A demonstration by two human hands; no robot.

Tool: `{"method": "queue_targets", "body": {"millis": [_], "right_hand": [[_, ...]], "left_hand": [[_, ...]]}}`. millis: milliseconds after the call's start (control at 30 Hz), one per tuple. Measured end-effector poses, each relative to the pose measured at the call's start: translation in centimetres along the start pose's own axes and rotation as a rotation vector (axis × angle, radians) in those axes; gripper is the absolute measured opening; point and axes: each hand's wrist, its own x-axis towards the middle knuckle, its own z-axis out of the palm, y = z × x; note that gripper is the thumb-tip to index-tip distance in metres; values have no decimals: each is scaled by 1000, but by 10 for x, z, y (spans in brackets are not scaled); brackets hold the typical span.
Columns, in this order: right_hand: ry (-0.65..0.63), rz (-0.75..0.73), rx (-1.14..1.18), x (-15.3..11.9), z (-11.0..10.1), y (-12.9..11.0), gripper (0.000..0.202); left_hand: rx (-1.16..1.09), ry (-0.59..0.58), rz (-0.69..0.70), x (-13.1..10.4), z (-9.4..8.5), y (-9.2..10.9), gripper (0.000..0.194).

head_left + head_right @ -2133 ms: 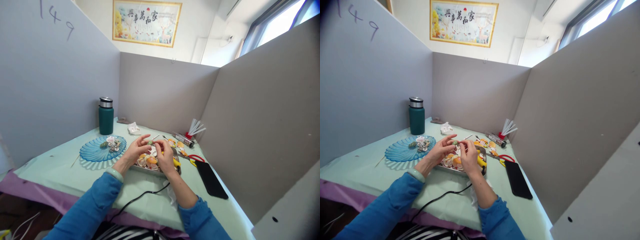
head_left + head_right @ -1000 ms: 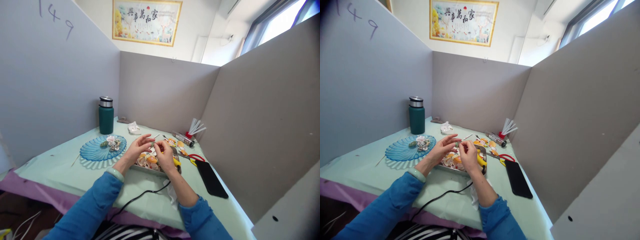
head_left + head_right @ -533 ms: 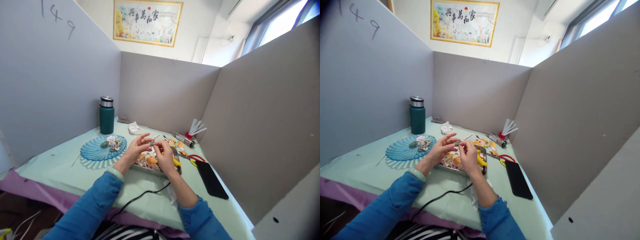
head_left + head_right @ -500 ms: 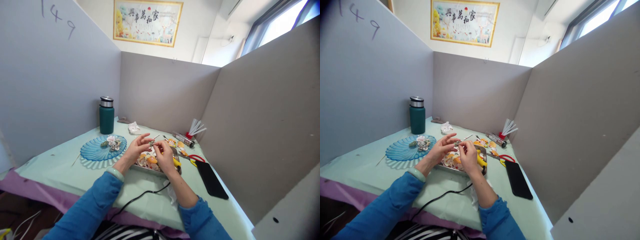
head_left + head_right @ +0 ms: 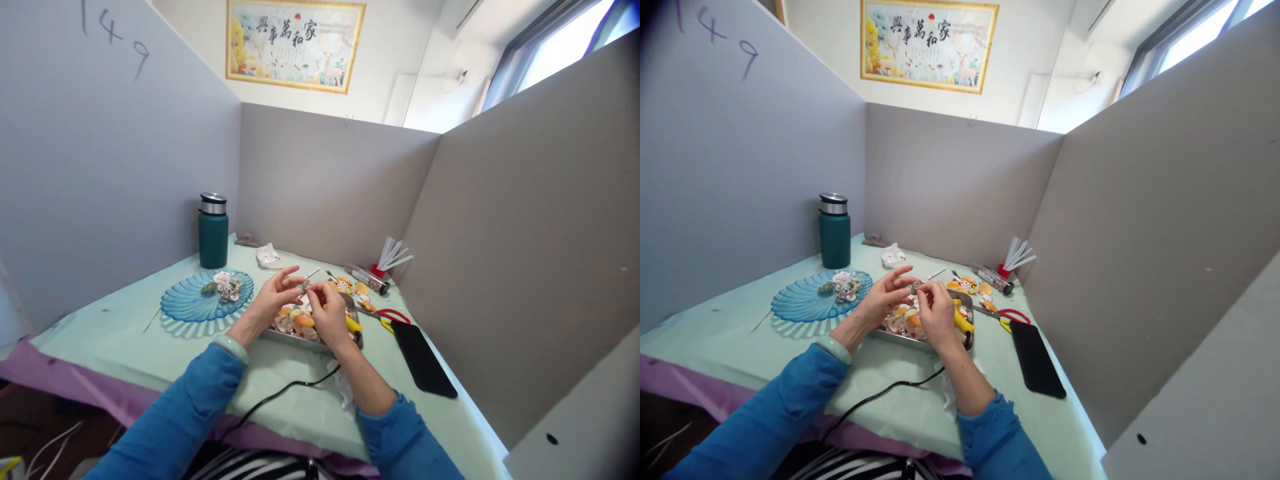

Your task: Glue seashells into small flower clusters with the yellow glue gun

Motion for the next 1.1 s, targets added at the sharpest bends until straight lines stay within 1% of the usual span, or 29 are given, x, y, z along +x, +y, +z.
{"method": "queue_targets", "body": {"millis": [167, 467, 533, 667, 733, 800, 867, 933, 1033, 1100], "right_hand": [[0, -13, -31, 0, 1, 2, 11], [21, -5, -70, 0, -1, -1, 14], [33, -10, -73, 1, -1, -2, 16], [45, -23, -82, 1, -2, -2, 18], [45, -29, -84, 1, -2, -1, 18], [45, -41, -93, 1, -2, 1, 19], [41, -47, -105, 0, -1, 1, 19], [29, -50, -117, -1, -1, 2, 19], [20, -64, -130, -1, 0, 2, 19], [21, -73, -138, -1, 0, 2, 19]], "left_hand": [[16, -10, 29, 0, -2, -1, 64], [-3, -8, 22, 0, 0, 1, 66], [-9, 7, 4, 1, -1, -1, 64], [10, 50, -74, 2, -1, -4, 61], [19, 81, -83, 2, -2, -1, 61], [23, 117, -70, 1, -5, 5, 62], [48, 148, -67, 0, -13, 16, 63], [127, 187, -100, -2, -25, 29, 63], [312, 271, -147, -5, -53, 49, 64], [465, 377, -142, -4, -77, 59, 65]]}}
